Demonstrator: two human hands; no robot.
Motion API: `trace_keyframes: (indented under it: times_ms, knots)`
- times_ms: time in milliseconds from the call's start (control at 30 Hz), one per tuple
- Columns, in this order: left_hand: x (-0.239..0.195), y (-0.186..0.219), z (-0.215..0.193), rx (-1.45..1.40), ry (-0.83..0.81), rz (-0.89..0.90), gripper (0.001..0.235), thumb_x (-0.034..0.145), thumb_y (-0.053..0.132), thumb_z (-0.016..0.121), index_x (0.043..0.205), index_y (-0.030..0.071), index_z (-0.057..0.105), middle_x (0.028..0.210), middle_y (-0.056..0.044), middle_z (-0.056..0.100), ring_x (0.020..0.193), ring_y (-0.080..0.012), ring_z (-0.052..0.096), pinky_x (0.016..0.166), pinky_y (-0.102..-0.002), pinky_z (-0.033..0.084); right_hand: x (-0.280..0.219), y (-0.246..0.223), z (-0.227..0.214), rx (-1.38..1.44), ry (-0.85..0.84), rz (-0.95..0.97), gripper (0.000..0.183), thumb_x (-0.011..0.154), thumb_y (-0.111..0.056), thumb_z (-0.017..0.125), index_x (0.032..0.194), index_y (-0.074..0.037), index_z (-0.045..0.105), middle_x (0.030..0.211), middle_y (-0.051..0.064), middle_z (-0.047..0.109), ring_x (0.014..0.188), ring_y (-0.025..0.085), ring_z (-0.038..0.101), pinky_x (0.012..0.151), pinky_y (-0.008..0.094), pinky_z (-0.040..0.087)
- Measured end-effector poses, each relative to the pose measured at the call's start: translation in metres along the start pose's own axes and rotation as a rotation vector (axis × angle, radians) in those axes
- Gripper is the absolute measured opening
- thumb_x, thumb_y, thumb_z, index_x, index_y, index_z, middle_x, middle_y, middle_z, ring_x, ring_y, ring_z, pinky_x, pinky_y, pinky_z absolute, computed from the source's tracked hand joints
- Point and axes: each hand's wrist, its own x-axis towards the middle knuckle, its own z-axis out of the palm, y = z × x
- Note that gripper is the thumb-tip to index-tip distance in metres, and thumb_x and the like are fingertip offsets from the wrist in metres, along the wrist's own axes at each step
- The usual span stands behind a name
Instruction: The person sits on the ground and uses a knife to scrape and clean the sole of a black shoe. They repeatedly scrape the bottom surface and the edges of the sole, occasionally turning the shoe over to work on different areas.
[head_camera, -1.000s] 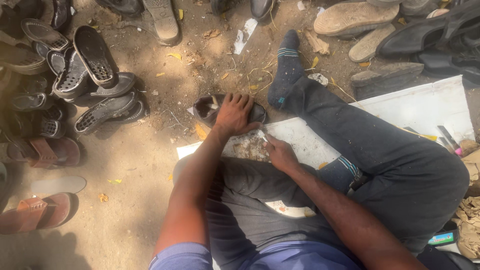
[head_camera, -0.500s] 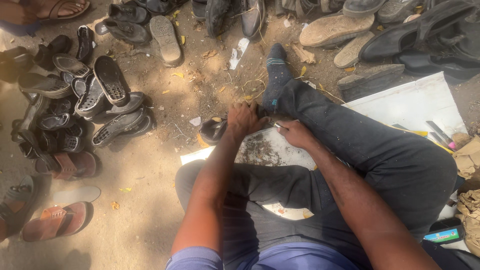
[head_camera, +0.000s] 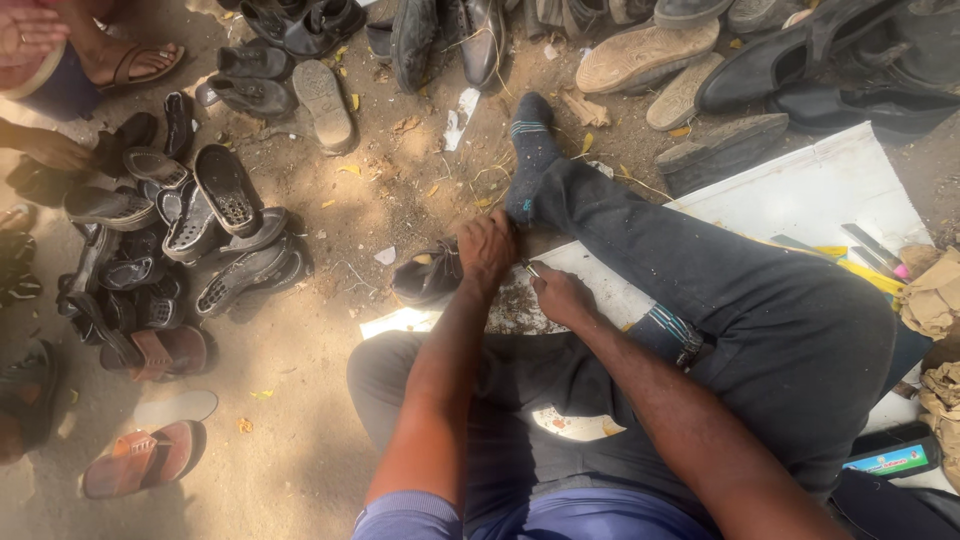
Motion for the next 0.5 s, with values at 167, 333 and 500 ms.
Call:
trace_keyframes:
  times_ms: [167, 333, 500]
  knots:
    - [0.039, 0.021, -0.008, -0.445, -0.17, -0.304, 0.035, 0.106, 0.038, 0.04, 0.105, 0.007, 0.057, 0.084, -0.007, 0.068, 0.071, -0.0164, 0.063, 0.066, -0.034, 0.053, 0.024, 0.011, -0.024, -0.009, -0.003, 0.059, 0.035, 0.099, -0.03, 0.057, 0.128, -0.012, 0.068, 0.112, 0.022, 0.073, 0.109, 0.044, 0.067, 0.093, 0.052, 0.051]
    - [0.023, 0.01, -0.008, -0.529, -0.008, -0.248, 0.034, 0.108, 0.038, 0.038, 0.101, 0.013, 0.059, 0.079, -0.011, 0.071, 0.065, -0.0238, 0.065, 0.061, -0.043, 0.049, 0.058, 0.047, -0.033, 0.093, -0.033, -0.151, 0.041, 0.095, -0.027, 0.063, 0.13, -0.006, 0.067, 0.122, 0.023, 0.07, 0.114, 0.039, 0.068, 0.098, 0.043, 0.052]
    - [-0.001, -0.005, -0.002, -0.538, 0.121, -0.116, 0.032, 0.104, 0.041, 0.043, 0.101, 0.013, 0.059, 0.076, -0.016, 0.071, 0.066, -0.0336, 0.068, 0.062, -0.047, 0.048, 0.056, 0.036, -0.024, 0.056, 0.009, -0.226, 0.04, 0.099, -0.025, 0.06, 0.132, -0.004, 0.066, 0.12, 0.025, 0.07, 0.113, 0.042, 0.067, 0.098, 0.045, 0.052]
